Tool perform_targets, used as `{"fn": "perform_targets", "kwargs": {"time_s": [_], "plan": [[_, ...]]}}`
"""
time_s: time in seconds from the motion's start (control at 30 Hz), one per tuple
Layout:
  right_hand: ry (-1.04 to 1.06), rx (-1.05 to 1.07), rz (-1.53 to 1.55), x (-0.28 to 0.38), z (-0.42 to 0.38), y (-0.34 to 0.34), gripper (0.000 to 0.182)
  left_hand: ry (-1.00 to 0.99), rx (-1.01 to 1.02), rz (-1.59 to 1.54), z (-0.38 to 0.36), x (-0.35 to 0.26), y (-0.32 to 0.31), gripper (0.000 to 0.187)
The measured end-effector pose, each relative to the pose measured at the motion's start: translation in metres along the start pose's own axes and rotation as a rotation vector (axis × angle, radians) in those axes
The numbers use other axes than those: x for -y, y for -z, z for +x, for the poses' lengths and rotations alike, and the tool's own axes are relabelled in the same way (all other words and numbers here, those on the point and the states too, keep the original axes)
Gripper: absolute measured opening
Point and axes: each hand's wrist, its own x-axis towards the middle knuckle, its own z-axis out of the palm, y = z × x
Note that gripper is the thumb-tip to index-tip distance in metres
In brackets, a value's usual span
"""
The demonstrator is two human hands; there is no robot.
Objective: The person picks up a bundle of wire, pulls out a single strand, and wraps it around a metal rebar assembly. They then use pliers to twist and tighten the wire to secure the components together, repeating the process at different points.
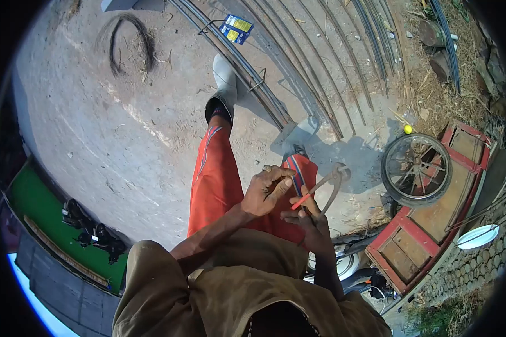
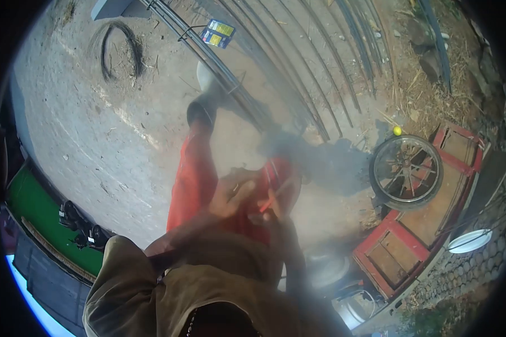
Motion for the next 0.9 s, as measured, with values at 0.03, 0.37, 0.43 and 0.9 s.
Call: {"fn": "perform_targets", "kwargs": {"time_s": [0.03, 0.37, 0.43, 0.9], "plan": [[0.067, -0.031, -0.063, -0.004, -0.001, 0.013, 0.059, 0.055, -0.151, -0.003, -0.009, 0.007, -0.008, 0.025], [0.389, -0.293, -1.228, -0.021, 0.043, 0.169, 0.043, 0.373, -0.657, -0.046, 0.004, 0.190, 0.011, 0.064], [0.241, -0.411, -0.894, 0.008, 0.068, 0.135, 0.042, 0.322, -0.668, 0.002, 0.039, 0.233, 0.038, 0.077], [0.939, -0.270, -2.090, 0.118, 0.330, 0.077, 0.057, -0.096, -0.391, -0.003, 0.217, 0.355, 0.103, 0.108]]}}
